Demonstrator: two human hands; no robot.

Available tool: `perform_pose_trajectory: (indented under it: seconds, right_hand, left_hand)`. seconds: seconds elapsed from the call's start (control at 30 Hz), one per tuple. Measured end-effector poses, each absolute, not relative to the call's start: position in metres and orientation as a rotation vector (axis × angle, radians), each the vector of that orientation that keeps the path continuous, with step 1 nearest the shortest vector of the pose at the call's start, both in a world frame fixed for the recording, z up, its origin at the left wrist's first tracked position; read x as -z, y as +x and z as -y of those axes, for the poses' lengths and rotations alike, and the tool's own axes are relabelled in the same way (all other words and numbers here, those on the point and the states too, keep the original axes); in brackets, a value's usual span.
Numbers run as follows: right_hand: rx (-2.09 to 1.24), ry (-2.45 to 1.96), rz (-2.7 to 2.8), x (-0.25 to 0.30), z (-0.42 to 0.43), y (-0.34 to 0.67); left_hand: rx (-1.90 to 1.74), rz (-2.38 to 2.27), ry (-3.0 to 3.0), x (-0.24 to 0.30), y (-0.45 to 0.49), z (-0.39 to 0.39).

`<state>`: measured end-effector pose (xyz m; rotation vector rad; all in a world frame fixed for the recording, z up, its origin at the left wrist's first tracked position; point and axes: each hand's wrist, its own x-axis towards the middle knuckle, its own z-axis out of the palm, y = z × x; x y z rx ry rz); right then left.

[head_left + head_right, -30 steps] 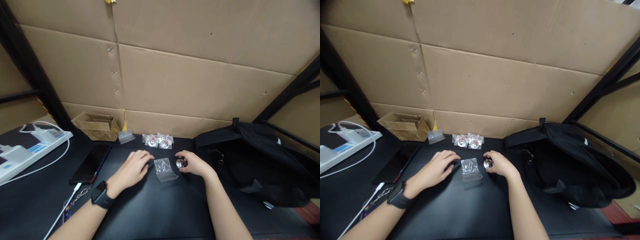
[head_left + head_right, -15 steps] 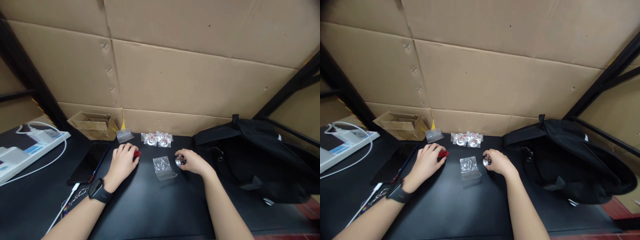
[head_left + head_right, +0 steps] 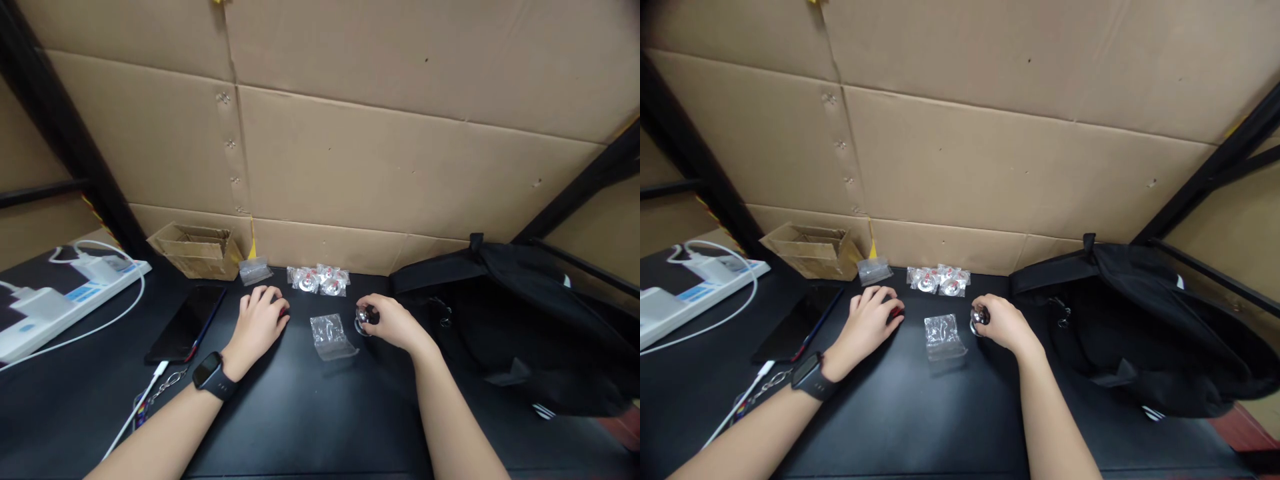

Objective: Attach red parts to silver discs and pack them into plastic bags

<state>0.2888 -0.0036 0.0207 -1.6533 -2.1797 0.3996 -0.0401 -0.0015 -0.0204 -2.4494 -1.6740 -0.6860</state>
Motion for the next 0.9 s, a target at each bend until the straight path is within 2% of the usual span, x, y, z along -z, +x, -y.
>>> perform_pose_trajectory:
  seconds: [0.57, 0.9]
  right_hand:
    - [-0.397, -1.625, 2.227, -0.024, 0.005, 0.286]
    - [-0.482, -1.371, 2.138, -0.023, 0.007, 0.270]
  left_hand:
    - [0.706, 1.704, -2.472, 0.025, -0.042, 0.001]
    - [0.857, 1.639, -2.602, 0.022, -0.034, 0.004]
